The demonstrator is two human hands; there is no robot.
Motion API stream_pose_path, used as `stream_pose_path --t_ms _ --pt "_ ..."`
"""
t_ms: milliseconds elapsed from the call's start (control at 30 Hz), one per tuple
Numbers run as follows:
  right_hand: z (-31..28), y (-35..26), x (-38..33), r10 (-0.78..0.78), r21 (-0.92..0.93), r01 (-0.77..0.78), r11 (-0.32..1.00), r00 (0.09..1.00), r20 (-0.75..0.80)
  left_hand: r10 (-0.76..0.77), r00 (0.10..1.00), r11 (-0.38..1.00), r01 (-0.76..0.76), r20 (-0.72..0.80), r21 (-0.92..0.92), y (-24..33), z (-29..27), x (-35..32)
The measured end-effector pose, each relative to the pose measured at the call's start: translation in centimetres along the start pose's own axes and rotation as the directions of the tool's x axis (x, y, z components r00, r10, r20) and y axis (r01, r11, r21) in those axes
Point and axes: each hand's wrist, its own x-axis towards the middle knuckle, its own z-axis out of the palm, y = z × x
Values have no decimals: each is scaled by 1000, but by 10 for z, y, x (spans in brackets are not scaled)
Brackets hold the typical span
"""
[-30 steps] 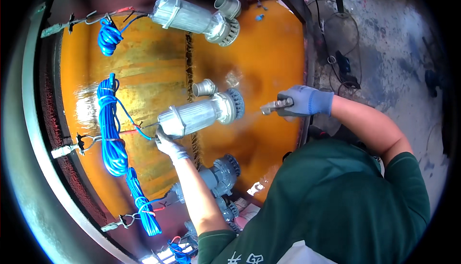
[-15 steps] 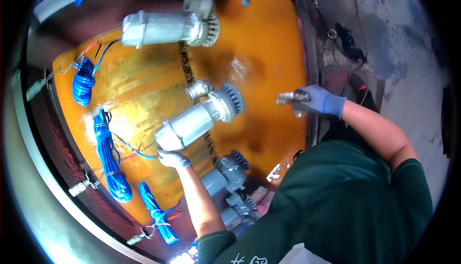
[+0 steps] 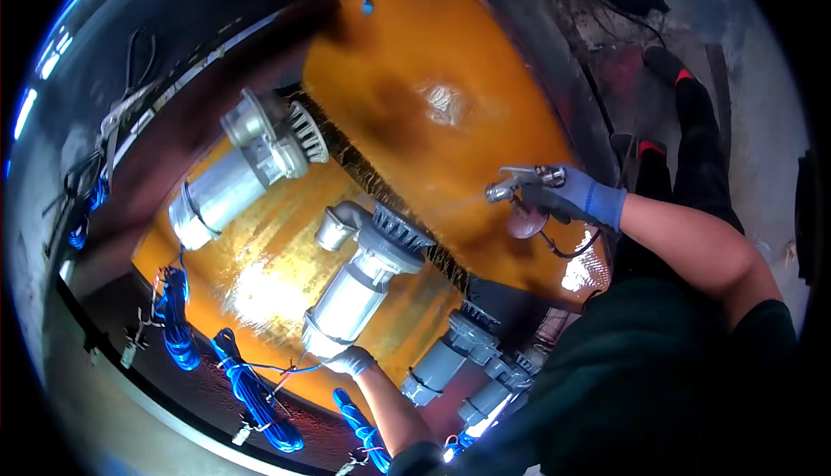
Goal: The person spray paints hanging pumps with a spray gun, rotating each pump by hand. The person then presses buttons on a control box to advance the conveyor line and spray paints the next hanging pumps.
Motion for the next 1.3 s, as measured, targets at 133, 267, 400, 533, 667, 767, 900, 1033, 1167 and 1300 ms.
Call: stream_pose_path --t_ms 133,267,400,533,667,767,900,1033,1167,1300 --pt "-11 34 11 -94 -57 94 994 996 3 9 1000 999 -8 -15 33 7 3 -2" --pt "-3 35 10 -193 -85 191 978 981 -20 -175 982 866 186 68 -465 -38 23 -15" --pt "-19 15 12 -123 233 152 961 983 -136 -136 968 975 168 210 -143 13 -4 2" --pt "-29 11 9 -99 -117 88 989 991 -94 -44 960 822 -123 278 556 24 -18 6" --pt "-13 25 0 -155 -124 158 980 987 38 150 980 880 -194 134 433 -2 0 3" --pt "-18 -10 -8 -145 208 149 967 989 -34 197 966 737 -260 169 623 -16 -5 -1" --pt "-31 -20 -12 -150 191 181 965 975 -163 303 935 917 -339 183 210 -1 -5 15" --pt "-9 -61 -30 -129 -327 118 938 992 -12 268 953 920 -297 143 256 -18 -9 3" --pt "8 -64 -28 -272 -378 227 898 960 -72 175 965 898 -237 194 370 -27 0 0" --pt "17 -67 -26 -324 -345 310 886 946 18 384 891 837 -446 240 316 -23 -11 0"
